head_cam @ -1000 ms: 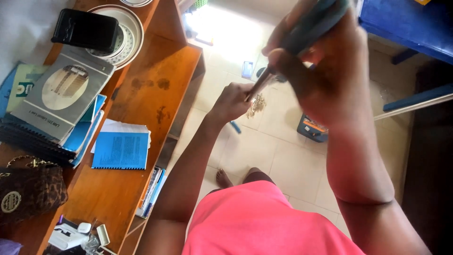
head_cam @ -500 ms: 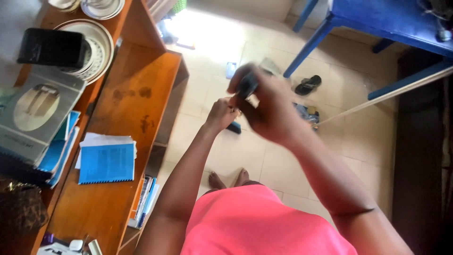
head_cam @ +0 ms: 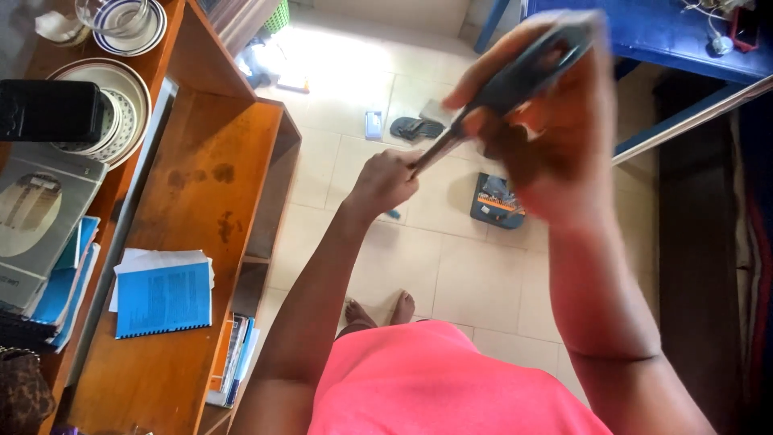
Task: Assembling or fixing a cleaning broom handle and head.
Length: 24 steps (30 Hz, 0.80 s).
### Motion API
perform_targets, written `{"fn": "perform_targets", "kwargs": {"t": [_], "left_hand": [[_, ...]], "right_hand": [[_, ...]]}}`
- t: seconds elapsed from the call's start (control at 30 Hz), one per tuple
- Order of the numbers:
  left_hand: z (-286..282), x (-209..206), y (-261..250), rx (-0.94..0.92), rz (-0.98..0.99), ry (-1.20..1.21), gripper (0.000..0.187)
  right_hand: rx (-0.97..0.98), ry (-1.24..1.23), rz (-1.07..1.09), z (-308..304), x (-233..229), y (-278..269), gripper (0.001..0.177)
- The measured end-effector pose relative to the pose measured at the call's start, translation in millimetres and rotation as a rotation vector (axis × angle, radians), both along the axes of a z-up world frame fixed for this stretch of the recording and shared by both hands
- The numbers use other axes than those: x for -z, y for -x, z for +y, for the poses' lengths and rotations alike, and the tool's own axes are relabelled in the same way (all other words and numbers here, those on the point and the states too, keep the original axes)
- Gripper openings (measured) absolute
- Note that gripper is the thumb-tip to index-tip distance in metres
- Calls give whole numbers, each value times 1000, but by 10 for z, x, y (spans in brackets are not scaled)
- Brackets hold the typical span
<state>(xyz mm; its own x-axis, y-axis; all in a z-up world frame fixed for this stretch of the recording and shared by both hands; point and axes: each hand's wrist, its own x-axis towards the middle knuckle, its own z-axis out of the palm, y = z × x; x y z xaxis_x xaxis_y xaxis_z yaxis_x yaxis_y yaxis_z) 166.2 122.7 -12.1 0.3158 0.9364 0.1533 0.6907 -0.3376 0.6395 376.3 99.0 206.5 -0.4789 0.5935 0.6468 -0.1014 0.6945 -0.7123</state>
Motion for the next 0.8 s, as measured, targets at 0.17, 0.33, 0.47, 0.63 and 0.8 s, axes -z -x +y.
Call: {"fn": "perform_targets", "kwargs": {"t": [0.17, 0.33, 0.47, 0.63, 0.8], "left_hand": [[-125, -131, -245, 42, -7, 102, 22], [-216, 242, -314, 37, -33, 158, 14], [-198, 498, -371, -27, -159, 306, 15], [50, 820, -433, -76, -142, 85, 10], [267, 896, -517, -219, -146, 180, 7]], "right_hand": [[28, -6, 32, 139, -12, -204, 44], [55, -10, -25, 156, 170, -222, 41], [96, 100, -59, 38, 420, -176, 39], [132, 185, -42, -70, 552, -122, 39], [192, 144, -91, -15, 747, -159, 39]]}}
